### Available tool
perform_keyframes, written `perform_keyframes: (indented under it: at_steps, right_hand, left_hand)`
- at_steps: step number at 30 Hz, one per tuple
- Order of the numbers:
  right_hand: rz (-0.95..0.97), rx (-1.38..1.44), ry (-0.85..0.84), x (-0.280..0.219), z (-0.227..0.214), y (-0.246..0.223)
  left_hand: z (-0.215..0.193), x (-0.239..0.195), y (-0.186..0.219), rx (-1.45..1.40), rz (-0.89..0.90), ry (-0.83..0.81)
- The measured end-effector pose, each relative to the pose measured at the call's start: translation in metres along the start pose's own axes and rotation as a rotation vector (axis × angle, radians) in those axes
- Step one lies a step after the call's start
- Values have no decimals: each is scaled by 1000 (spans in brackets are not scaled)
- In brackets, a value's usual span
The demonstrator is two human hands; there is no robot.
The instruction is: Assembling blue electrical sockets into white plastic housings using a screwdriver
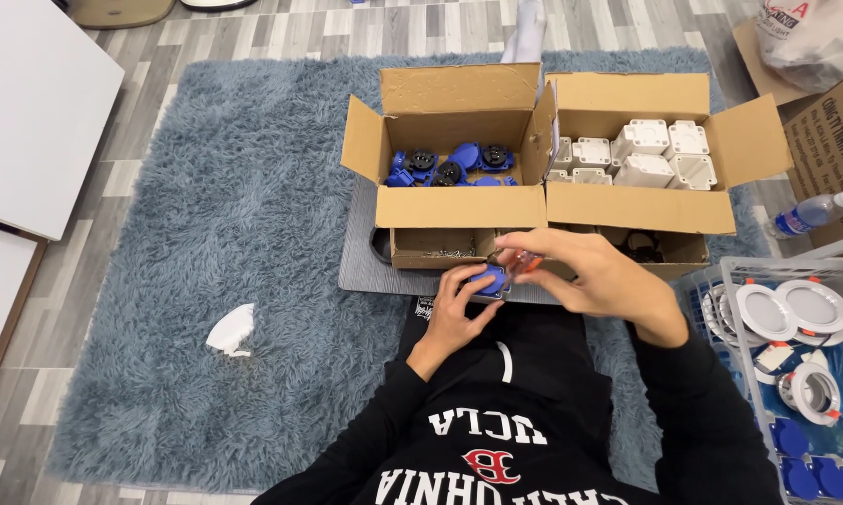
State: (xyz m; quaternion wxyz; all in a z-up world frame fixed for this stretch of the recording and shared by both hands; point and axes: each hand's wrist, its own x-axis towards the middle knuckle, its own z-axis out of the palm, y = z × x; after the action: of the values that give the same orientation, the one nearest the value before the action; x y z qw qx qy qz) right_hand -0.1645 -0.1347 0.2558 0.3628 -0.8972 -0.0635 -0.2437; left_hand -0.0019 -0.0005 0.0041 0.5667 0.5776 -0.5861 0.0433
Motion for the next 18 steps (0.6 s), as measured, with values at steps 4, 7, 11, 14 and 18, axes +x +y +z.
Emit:
perform_keyframes:
  at_steps: [4, 7, 11, 14, 18]
  right_hand:
    - [-39, -212, 124, -3, 13, 6]
    - [-34, -292, 215, -6, 30, 18]
    - [-121, -513, 369, -7, 39, 26]
    - [-155, -567, 347, -5, 26, 18]
    - [24, -9, -2, 0, 0, -4]
  left_hand:
    - [-1, 0, 0, 1, 1, -3]
    - [-2, 0, 2, 8, 3, -6]
    - [-2, 0, 1, 13, 7, 1]
    - [-1, 0, 1, 7, 9, 6]
    - [0, -1, -1, 3, 3, 1]
